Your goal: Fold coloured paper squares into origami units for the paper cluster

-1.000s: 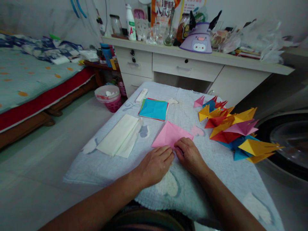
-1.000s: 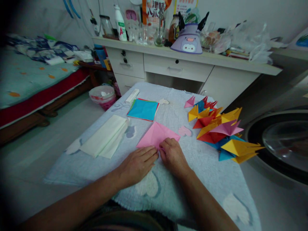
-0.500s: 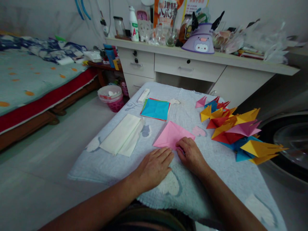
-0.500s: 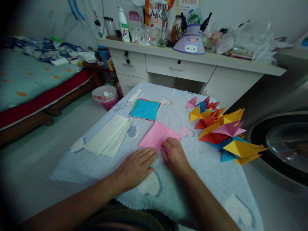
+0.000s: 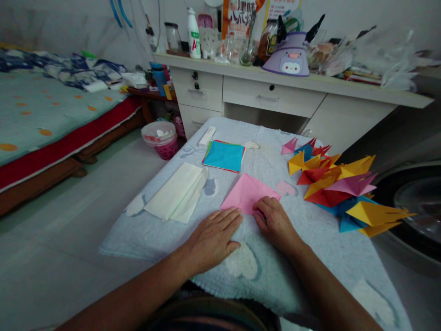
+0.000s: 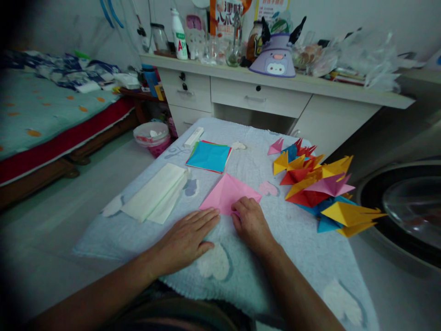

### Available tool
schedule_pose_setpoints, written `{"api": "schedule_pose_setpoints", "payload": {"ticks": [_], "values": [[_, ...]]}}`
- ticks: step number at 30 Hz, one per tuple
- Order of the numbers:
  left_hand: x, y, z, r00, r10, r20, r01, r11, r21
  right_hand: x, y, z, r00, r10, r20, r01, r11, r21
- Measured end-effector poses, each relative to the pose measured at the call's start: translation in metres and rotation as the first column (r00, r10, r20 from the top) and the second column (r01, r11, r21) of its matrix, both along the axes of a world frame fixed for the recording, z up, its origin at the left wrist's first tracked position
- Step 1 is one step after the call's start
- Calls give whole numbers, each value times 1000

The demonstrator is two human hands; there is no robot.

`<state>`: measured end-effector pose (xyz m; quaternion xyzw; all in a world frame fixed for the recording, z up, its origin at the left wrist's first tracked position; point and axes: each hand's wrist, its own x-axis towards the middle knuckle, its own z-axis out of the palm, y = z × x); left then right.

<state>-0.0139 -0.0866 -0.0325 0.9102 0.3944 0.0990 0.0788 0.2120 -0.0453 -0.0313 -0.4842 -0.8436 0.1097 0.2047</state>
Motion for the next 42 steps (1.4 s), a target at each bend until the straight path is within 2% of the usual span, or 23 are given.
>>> {"api": "schedule_pose_setpoints", "payload": {"ticks": [16, 27, 32, 35, 37, 40, 42], "values": [[-25, 3, 2, 1000, 0, -30, -1, 999, -38, 1, -3, 2, 1000, -3, -10, 3, 1000, -10], [-38, -1, 6, 995, 49, -88, -40, 994, 101, 1, -2, 1, 1000, -7, -6, 7, 1000, -28], [-41, 1, 9, 996, 78, -53, -65, 977, 205, 2, -2, 1, 1000, -4, -15, 4, 1000, -24], [-35, 2, 14, 994, 102, 41, -110, 949, 296, 1, -2, 2, 1000, -12, -20, 11, 1000, -24], [-25, 1, 17, 992, 54, 112, -88, 941, 328, 1, -2, 2, 999, -20, -25, 19, 999, -26], [-3, -2, 16, 994, -48, 101, 21, 967, 254, 0, 0, 0, 999, -30, -36, 29, 999, -18], [12, -1, 12, 996, -62, 61, 49, 981, 190, 0, 1, -1, 998, -37, -41, 37, 999, -10]]}}
